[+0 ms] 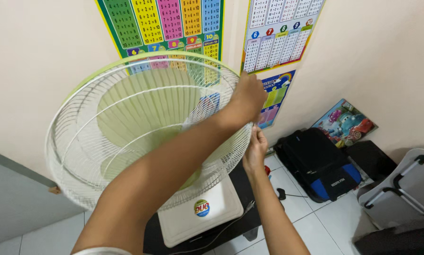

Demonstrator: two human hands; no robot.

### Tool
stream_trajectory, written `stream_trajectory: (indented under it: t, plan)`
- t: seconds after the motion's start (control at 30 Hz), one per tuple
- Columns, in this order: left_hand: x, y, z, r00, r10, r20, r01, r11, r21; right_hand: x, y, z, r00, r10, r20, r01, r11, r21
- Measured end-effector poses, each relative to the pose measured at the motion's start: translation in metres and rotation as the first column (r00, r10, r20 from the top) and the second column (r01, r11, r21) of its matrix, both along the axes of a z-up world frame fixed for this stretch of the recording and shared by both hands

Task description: The person assembles a table fan by hand. They first secure the fan blades to the motor hub, then attach the front wire cage, and finally align and secure the rear wire cage to complete the assembly.

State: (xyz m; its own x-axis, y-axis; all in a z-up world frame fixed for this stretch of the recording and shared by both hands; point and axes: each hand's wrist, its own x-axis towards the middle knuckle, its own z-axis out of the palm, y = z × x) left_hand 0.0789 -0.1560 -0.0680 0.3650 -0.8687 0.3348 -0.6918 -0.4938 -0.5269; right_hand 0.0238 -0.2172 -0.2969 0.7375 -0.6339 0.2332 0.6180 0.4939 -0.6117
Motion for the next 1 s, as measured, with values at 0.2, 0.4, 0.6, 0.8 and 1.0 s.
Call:
stream_trajectory:
  t: [0.2, 0.4, 0.6, 0.8, 1.0]
  plan:
    - [0.054, 0.003, -0.057, 0.852, -0.327, 0.409, 0.431, 0.882, -0.192, -0.002, 0.013, 0.012, 0.812, -0.564, -0.148, 0.485, 0.795, -0.365]
    - [0.047, -0.016, -0.03, 0.957, -0.183, 0.225, 0.238, 0.939, -0.248, -0.027, 0.056, 0.009, 0.692, -0.705, -0.158, 0.501, 0.626, -0.598]
    - [0.022, -0.008, -0.018, 0.955, -0.124, 0.27, 0.198, 0.944, -0.265, -0.033, 0.077, 0.007, 0.702, -0.694, 0.157, 0.605, 0.465, -0.646]
    - [0.011, -0.001, -0.015, 0.958, -0.123, 0.26, 0.194, 0.944, -0.269, -0.038, 0.067, 0.001, 0.733, -0.678, 0.056, 0.492, 0.472, -0.732]
    - [0.001, 0.01, -0.014, 0.927, -0.188, 0.326, 0.293, 0.904, -0.311, -0.043, 0.06, 0.0, 0.781, -0.621, 0.066, 0.449, 0.485, -0.751]
